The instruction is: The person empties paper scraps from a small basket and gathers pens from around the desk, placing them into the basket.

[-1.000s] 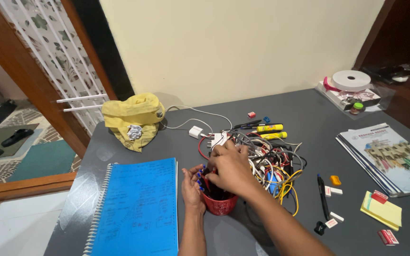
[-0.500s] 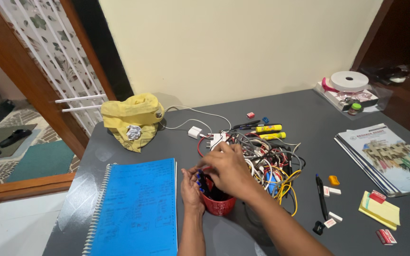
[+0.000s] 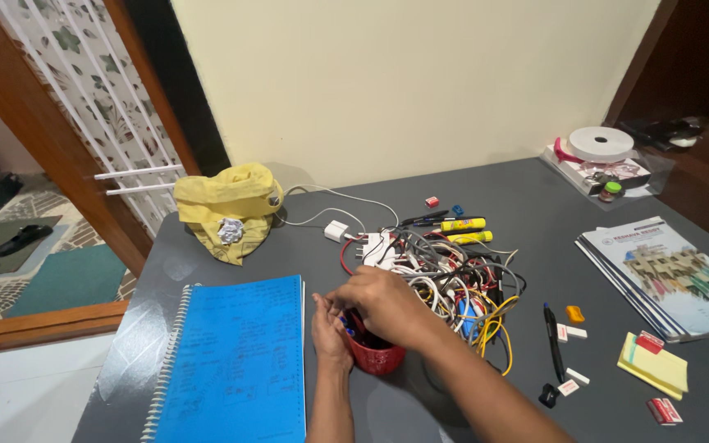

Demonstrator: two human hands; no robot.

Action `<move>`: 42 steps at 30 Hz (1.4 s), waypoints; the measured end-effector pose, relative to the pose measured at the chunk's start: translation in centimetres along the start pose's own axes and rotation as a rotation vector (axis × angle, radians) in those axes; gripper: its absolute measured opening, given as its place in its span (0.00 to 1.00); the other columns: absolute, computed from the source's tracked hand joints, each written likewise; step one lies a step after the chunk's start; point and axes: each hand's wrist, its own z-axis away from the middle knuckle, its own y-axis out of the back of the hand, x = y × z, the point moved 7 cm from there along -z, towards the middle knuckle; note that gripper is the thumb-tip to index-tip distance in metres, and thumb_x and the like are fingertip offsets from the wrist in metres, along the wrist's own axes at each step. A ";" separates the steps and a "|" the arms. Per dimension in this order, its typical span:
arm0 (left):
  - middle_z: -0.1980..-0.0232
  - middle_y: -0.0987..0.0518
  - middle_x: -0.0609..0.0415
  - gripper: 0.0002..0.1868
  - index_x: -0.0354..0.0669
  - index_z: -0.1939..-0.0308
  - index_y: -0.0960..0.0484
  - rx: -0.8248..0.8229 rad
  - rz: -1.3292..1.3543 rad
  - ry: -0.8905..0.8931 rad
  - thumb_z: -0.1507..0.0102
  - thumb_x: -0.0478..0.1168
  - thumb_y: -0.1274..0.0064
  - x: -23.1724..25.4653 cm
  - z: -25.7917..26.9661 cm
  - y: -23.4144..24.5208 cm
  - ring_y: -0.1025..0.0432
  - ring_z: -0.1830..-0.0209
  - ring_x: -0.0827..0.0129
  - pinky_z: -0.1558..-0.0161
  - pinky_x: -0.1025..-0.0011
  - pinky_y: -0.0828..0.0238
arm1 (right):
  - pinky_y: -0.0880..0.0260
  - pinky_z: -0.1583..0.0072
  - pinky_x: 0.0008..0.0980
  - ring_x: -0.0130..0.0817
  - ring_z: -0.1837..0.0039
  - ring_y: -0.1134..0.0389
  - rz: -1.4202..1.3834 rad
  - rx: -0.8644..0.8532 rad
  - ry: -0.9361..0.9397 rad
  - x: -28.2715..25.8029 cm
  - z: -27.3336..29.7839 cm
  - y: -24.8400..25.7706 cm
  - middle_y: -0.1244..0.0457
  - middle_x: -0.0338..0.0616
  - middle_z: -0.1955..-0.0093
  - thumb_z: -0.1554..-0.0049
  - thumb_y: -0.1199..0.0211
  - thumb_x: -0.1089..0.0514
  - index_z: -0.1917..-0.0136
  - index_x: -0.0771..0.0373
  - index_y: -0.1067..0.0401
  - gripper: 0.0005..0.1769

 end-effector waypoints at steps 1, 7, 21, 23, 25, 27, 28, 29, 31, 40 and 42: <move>0.51 0.19 0.46 0.33 0.33 0.48 0.24 0.001 0.001 0.001 0.30 0.63 0.65 0.0 0.1 -0.1 0.25 0.50 0.64 0.48 0.66 0.27 | 0.28 0.52 0.41 0.45 0.54 0.30 0.000 -0.002 -0.001 -0.2 -0.1 0.1 0.30 0.43 0.60 0.58 0.35 0.70 0.55 0.60 0.19 0.17; 0.53 0.21 0.47 0.32 0.35 0.47 0.24 -0.004 -0.020 -0.030 0.28 0.62 0.66 0.3 -0.1 -0.1 0.26 0.54 0.65 0.51 0.67 0.27 | 0.28 0.52 0.41 0.46 0.54 0.30 0.035 -0.121 -0.106 -0.2 -0.2 -0.1 0.33 0.48 0.62 0.57 0.33 0.70 0.53 0.63 0.21 0.17; 0.54 0.20 0.44 0.34 0.33 0.47 0.23 -0.022 -0.058 -0.014 0.28 0.61 0.71 0.7 0.3 -0.9 0.25 0.54 0.64 0.50 0.67 0.25 | 0.30 0.56 0.38 0.38 0.55 0.34 0.222 0.066 -0.029 -0.9 1.6 1.4 0.32 0.35 0.61 0.57 0.32 0.65 0.60 0.56 0.17 0.10; 0.54 0.21 0.44 0.34 0.33 0.48 0.23 -0.022 -0.054 -0.003 0.28 0.62 0.71 0.7 0.5 -1.0 0.25 0.54 0.64 0.51 0.66 0.25 | 0.30 0.56 0.38 0.38 0.54 0.33 0.245 0.086 -0.031 -0.8 1.5 1.5 0.31 0.35 0.60 0.57 0.32 0.65 0.60 0.57 0.17 0.10; 0.54 0.21 0.44 0.34 0.33 0.48 0.24 -0.020 -0.047 0.004 0.28 0.62 0.71 0.9 0.5 -1.2 0.25 0.55 0.63 0.51 0.66 0.25 | 0.30 0.56 0.37 0.37 0.54 0.33 0.268 0.104 -0.030 -0.7 1.3 1.6 0.30 0.34 0.58 0.57 0.33 0.65 0.60 0.57 0.18 0.10; 0.53 0.20 0.45 0.34 0.32 0.48 0.23 -0.014 -0.070 0.005 0.29 0.62 0.70 0.9 0.7 -1.1 0.24 0.54 0.66 0.50 0.68 0.24 | 0.30 0.56 0.37 0.37 0.54 0.32 0.177 0.077 -0.088 -0.2 1.3 1.4 0.30 0.32 0.59 0.57 0.32 0.64 0.61 0.56 0.18 0.08; 0.53 0.20 0.45 0.34 0.32 0.48 0.23 -0.011 -0.070 0.004 0.29 0.62 0.70 0.9 0.7 -1.1 0.24 0.54 0.66 0.50 0.68 0.24 | 0.30 0.56 0.37 0.37 0.54 0.32 0.174 0.076 -0.087 -0.2 1.1 1.3 0.30 0.32 0.59 0.57 0.32 0.64 0.61 0.56 0.18 0.08; 0.54 0.20 0.46 0.34 0.32 0.47 0.23 -0.011 -0.073 -0.003 0.28 0.62 0.70 0.9 0.6 -1.1 0.24 0.54 0.66 0.51 0.68 0.25 | 0.30 0.55 0.38 0.38 0.53 0.32 0.183 0.091 -0.114 -0.1 1.0 1.3 0.31 0.35 0.60 0.56 0.31 0.63 0.61 0.58 0.20 0.07; 0.54 0.21 0.46 0.34 0.32 0.47 0.23 -0.011 -0.075 -0.009 0.28 0.62 0.69 0.9 0.6 -1.0 0.24 0.55 0.66 0.52 0.69 0.25 | 0.30 0.54 0.40 0.40 0.53 0.32 0.194 0.105 -0.141 0.0 0.7 1.2 0.32 0.38 0.60 0.56 0.29 0.61 0.61 0.59 0.22 0.07; 0.56 0.21 0.48 0.34 0.33 0.49 0.24 0.005 -0.061 -0.004 0.28 0.62 0.69 0.3 0.1 -0.2 0.25 0.57 0.68 0.54 0.70 0.25 | 0.30 0.53 0.43 0.43 0.54 0.31 0.274 0.010 -0.222 0.2 0.0 0.7 0.31 0.40 0.61 0.56 0.28 0.60 0.59 0.58 0.24 0.10; 0.56 0.21 0.48 0.35 0.32 0.47 0.22 -0.024 -0.089 -0.018 0.27 0.63 0.68 0.5 0.0 -0.3 0.26 0.57 0.68 0.54 0.71 0.27 | 0.30 0.56 0.44 0.44 0.54 0.30 0.236 0.083 -0.270 0.3 0.5 2.1 0.31 0.43 0.61 0.56 0.27 0.59 0.53 0.56 0.21 0.15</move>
